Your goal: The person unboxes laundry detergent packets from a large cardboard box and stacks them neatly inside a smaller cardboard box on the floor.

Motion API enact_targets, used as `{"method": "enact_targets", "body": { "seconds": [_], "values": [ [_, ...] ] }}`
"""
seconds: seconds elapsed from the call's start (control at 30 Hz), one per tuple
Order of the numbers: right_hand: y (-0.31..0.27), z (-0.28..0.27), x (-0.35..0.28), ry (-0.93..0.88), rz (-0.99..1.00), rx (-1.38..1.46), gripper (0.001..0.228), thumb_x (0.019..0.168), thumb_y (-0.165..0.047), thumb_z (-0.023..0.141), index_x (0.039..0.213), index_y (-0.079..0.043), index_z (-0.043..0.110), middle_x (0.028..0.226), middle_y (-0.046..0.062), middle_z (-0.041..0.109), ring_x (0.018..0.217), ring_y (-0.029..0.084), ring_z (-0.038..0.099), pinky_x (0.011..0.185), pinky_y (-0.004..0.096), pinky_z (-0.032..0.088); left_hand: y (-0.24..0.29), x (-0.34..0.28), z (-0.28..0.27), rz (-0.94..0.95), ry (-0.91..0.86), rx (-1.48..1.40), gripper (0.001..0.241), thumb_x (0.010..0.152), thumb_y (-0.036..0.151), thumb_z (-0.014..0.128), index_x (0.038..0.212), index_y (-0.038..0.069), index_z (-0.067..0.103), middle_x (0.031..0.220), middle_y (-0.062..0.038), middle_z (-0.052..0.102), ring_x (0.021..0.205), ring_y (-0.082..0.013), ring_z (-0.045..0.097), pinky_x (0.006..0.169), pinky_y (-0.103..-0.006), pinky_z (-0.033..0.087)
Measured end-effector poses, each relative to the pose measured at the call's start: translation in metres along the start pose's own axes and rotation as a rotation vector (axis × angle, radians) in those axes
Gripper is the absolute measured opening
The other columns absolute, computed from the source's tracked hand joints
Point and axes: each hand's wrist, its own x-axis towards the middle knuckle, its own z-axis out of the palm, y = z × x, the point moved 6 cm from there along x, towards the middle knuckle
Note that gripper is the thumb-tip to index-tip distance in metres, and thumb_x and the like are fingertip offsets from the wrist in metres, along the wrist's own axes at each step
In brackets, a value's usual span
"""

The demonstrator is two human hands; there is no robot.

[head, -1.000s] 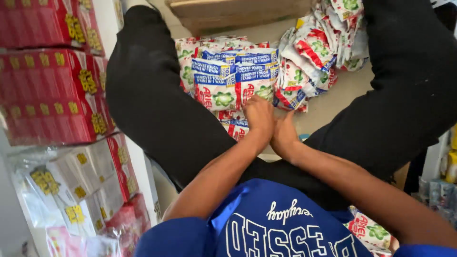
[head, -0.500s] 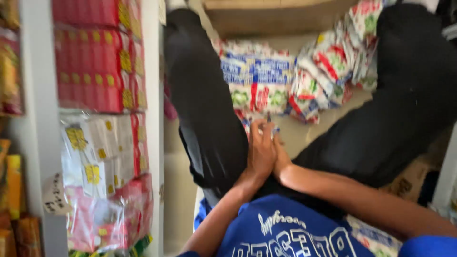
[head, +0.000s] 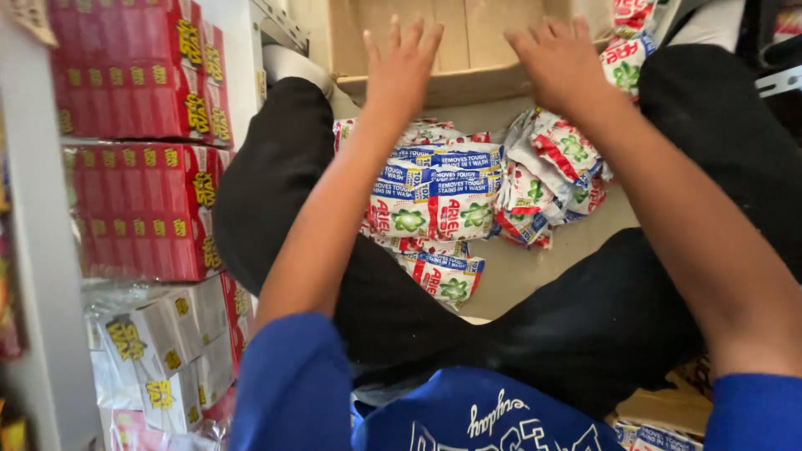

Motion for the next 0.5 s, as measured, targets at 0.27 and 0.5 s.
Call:
{"method": "enact_targets", "body": {
  "seconds": [0.27, 0.5],
  "values": [
    [-0.002, 0.078, -0.048, -0.497, -0.049, 0.252, 0.036, 0.090, -0.014, 0.069, 0.126, -0.018, 0.070, 0.100, 0.017, 0.074, 0.093, 0.039, 0.072, 0.083, 0.050, 0.057, 0.007, -0.034, 0.087, 0.119, -1.025, -0.466, 0.028, 0.078, 0.004, 0.072, 0.105, 0.006, 0.079, 0.110, -0.024, 0.072, 0.107, -0.0408, 0.069, 0.093, -0.0471, 0.057],
    [-0.016, 0.057, -0.048, -0.753, -0.022, 0.404, 0.051, 0.080, -0.012, 0.077, 0.129, -0.020, 0.070, 0.099, 0.014, 0.078, 0.090, 0.036, 0.075, 0.086, 0.048, 0.058, 0.005, -0.037, 0.061, 0.034, -1.200, -0.452, 0.039, 0.077, 0.011, 0.077, 0.115, 0.017, 0.080, 0.119, -0.018, 0.073, 0.111, -0.0366, 0.070, 0.093, -0.0472, 0.058]
  ]
}}
